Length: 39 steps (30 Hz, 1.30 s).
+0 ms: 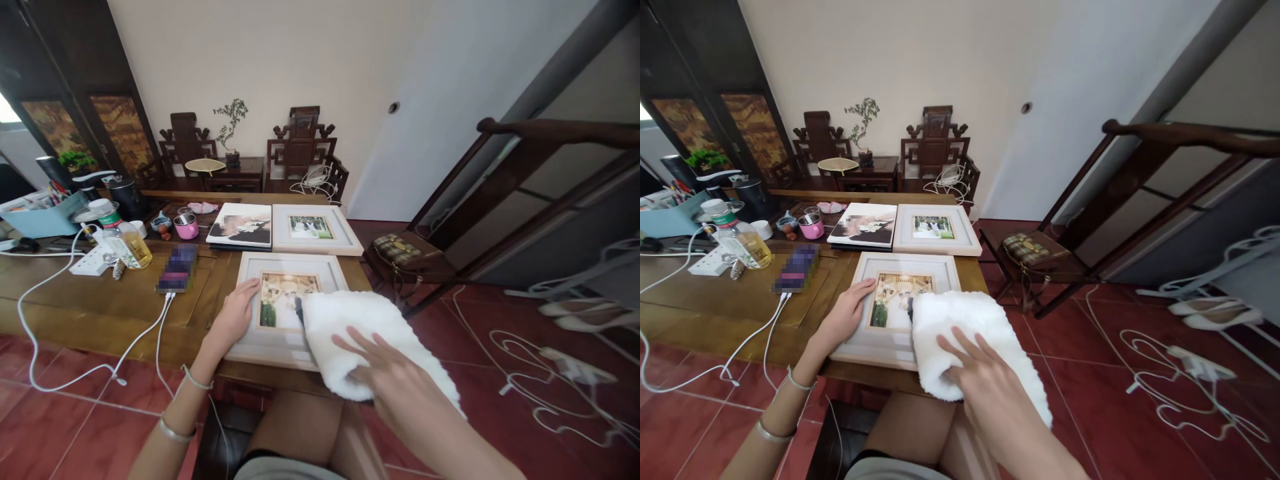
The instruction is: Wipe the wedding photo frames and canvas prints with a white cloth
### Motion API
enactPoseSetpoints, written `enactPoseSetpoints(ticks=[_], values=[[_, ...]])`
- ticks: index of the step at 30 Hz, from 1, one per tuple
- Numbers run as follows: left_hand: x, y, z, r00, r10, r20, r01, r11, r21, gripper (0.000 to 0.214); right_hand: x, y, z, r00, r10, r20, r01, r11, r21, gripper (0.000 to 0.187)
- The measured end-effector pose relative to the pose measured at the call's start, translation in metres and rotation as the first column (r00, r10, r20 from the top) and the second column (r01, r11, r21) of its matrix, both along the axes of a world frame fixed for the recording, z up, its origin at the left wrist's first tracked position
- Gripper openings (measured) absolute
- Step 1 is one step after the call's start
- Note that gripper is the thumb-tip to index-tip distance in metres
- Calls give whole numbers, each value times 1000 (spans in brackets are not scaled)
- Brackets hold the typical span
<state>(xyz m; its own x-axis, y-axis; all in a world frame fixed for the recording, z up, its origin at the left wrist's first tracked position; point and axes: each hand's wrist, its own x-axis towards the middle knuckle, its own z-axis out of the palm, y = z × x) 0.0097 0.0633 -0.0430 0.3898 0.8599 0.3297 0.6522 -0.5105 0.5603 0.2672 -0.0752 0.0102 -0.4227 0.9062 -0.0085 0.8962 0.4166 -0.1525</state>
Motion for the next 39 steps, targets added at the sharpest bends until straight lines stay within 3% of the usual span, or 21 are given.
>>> enactPoseSetpoints(ticks=[4,8,11,15,23,27,31,34,36,39], values=[[1,-3,8,992,17,126,-11,999,-49,45,-11,3,-1,999,-38,-35,40,997,73,54],[1,-5,23,965,82,249,-37,983,-180,41,-68,18,6,993,35,-115,-37,999,-15,56],[-1,-4,29,965,83,248,-41,985,-169,42,-110,26,14,977,147,-154,-162,983,-88,42],[-2,-3,29,985,13,170,5,995,-105,38,-129,26,20,985,123,-118,-139,981,-139,35],[9,-7,16,998,43,38,-43,999,-5,37,-105,20,10,997,44,-56,-52,985,-164,36],[5,-3,5,999,30,-22,-29,999,19,37,-84,12,-7,997,-20,-74,19,1000,-19,36],[1,-1,-1,1000,-6,-28,7,1000,16,49,-35,-1,-16,992,-70,-108,86,986,143,43],[0,-2,-3,999,-37,-12,37,999,17,54,7,3,-3,993,-110,-45,115,987,115,53],[1,-4,-3,999,-51,-7,51,998,22,55,24,22,14,984,-177,-12,177,978,113,56],[2,-5,-2,998,-56,-15,56,998,22,55,18,70,40,980,-195,-50,201,959,202,51]])
